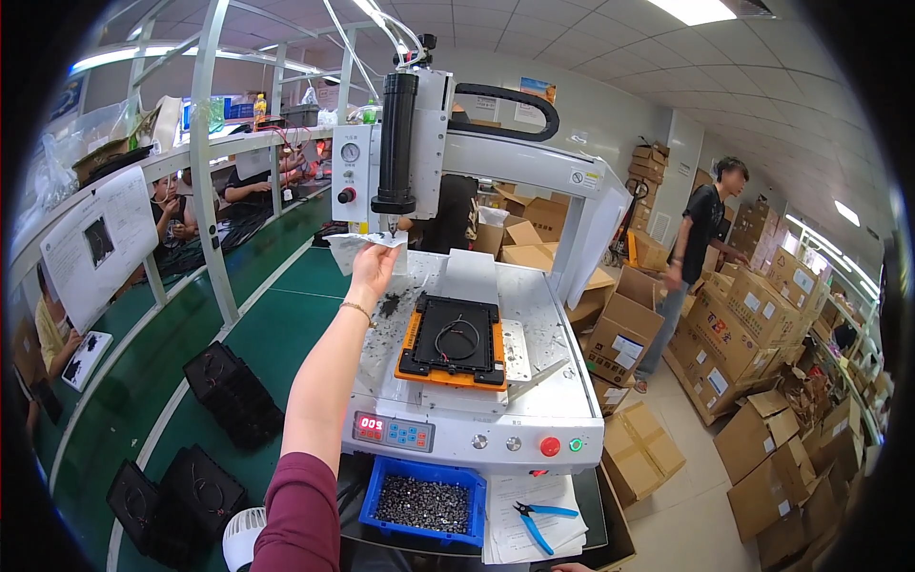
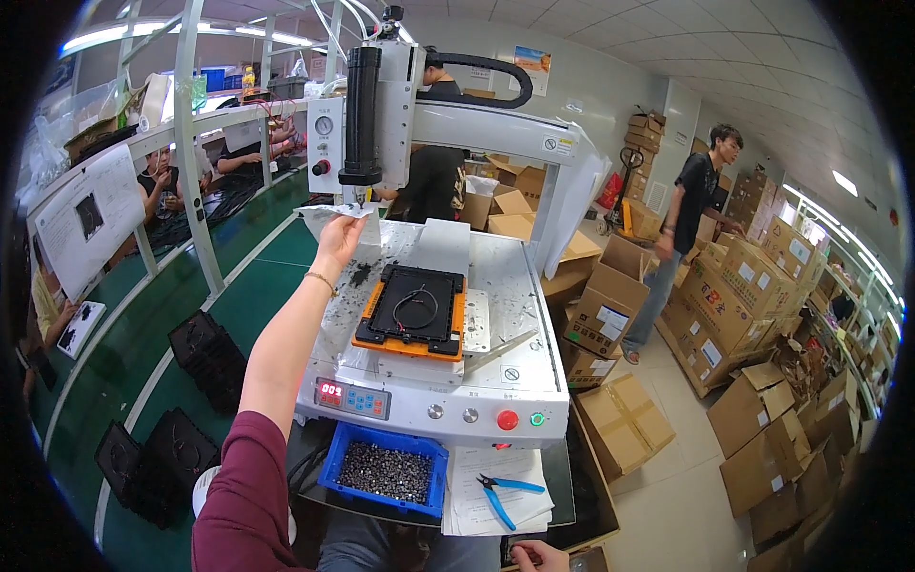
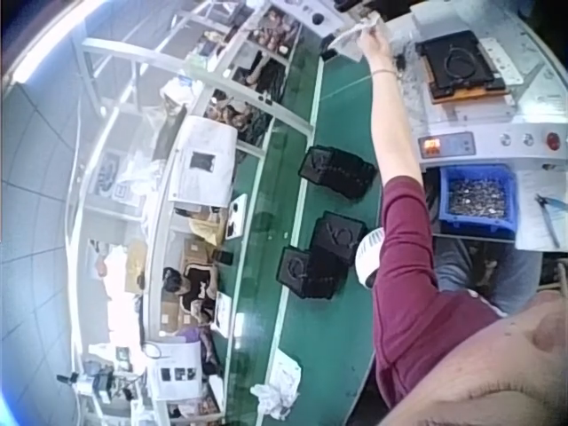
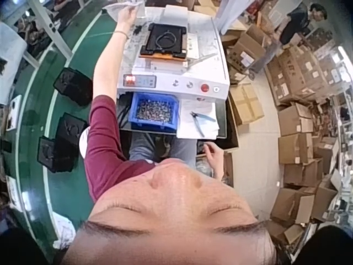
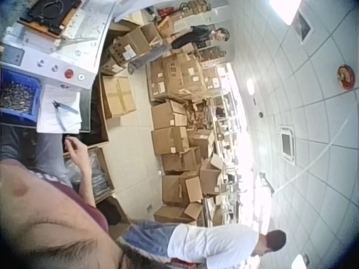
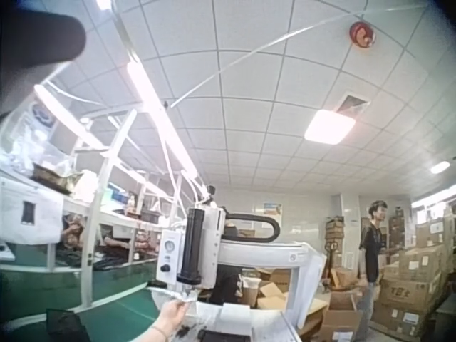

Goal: Assembling electronic device housings by placing components and cleaning the adhesive dispensing machine nozzle.

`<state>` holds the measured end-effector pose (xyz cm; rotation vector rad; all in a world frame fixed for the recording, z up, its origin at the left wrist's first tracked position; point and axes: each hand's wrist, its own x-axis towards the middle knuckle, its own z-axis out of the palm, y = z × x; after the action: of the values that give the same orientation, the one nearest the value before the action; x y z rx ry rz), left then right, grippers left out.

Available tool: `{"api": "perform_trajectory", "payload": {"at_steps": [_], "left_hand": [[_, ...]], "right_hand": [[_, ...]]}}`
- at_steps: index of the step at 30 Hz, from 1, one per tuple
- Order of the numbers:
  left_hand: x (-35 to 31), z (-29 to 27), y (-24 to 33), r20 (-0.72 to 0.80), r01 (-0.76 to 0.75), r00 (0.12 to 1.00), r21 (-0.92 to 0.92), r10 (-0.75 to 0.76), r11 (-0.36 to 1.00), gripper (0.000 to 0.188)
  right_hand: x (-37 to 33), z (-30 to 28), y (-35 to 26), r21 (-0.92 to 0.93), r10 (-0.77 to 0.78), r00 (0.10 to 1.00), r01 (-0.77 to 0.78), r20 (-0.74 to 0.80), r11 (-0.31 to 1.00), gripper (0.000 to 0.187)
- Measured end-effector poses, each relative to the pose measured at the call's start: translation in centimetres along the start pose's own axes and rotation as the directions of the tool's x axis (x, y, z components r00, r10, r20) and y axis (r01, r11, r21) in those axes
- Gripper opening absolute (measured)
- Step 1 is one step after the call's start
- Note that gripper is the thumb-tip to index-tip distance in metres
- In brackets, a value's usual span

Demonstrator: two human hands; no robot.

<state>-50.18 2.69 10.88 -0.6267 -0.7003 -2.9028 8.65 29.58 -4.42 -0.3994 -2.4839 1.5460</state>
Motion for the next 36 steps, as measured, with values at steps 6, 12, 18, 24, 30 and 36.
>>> {"api": "perform_trajectory", "payload": {"at_steps": [6,12,18,24,30,36], "left_hand": [[0.4,-0.1,-0.7,-0.07,-0.027,0.997,-0.094,0.02,0.995,0.029],[1.9,-1.0,-1.1,-0.202,0.107,0.966,-0.264,-0.163,0.959,0.023],[3.0,-1.5,-2.2,-0.272,0.11,0.945,-0.263,-0.184,0.958,0.018],[3.5,-2.1,-2.6,-0.298,0.108,0.94,-0.193,-0.163,0.975,0.014],[3.5,-2.1,-3.0,-0.296,0.126,0.94,-0.154,-0.168,0.98,0.019],[2.9,-1.4,-2.6,-0.337,0.115,0.925,-0.191,-0.175,0.975,0.022]], "right_hand": [[0.0,0.6,1.0,-0.03,-0.045,0.999,0.046,0.025,0.999,0.015],[-0.1,1.1,1.0,-0.008,0.005,1.0,-0.005,0.024,1.0,0.014],[-0.3,1.1,0.8,-0.011,-0.008,1.0,0.008,0.027,1.0,0.015],[-0.1,1.3,0.8,-0.008,0.0,0.999,0.001,0.045,1.0,0.015],[0.0,1.5,0.6,-0.039,0.022,0.998,-0.02,0.052,0.999,0.015],[-0.3,1.8,-0.1,-0.022,0.019,0.998,-0.018,0.065,1.0,0.015]]}}
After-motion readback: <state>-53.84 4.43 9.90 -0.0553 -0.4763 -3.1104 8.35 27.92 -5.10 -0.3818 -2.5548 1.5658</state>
